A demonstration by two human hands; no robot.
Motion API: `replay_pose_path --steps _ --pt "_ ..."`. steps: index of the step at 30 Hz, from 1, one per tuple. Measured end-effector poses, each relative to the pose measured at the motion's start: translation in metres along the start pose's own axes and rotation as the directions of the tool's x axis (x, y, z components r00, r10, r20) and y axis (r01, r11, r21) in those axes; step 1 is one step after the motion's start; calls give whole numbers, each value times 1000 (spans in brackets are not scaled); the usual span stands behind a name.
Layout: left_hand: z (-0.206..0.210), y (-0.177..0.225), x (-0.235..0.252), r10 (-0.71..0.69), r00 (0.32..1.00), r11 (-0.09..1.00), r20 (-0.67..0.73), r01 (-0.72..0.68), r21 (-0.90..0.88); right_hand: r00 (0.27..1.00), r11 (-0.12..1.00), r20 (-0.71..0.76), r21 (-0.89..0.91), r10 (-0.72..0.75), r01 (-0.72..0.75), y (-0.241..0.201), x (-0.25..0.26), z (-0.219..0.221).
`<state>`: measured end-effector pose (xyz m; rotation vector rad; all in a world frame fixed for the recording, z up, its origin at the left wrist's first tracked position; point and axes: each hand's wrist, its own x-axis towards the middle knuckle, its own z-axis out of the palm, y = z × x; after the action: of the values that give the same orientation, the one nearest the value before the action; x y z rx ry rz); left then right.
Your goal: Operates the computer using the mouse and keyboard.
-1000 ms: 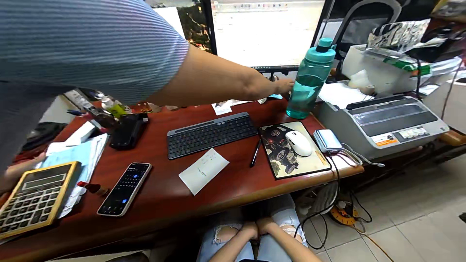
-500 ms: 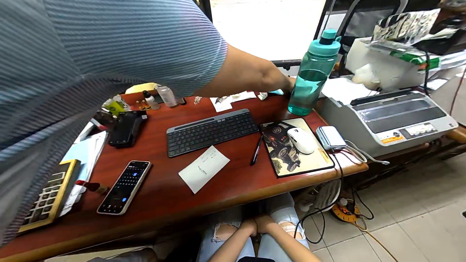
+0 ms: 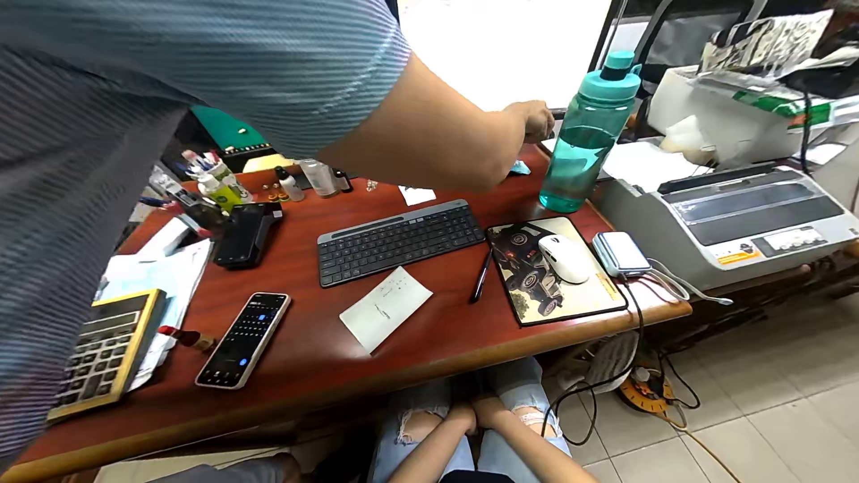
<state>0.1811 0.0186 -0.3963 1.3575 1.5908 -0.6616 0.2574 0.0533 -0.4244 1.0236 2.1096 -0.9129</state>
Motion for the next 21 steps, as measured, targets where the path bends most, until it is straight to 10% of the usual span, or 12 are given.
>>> replay_pose_path --steps 21 --pt "-1 1 9 -17 1000 1000 2 17 6 1000 1000 -21 30 7 -6 9 12 6"
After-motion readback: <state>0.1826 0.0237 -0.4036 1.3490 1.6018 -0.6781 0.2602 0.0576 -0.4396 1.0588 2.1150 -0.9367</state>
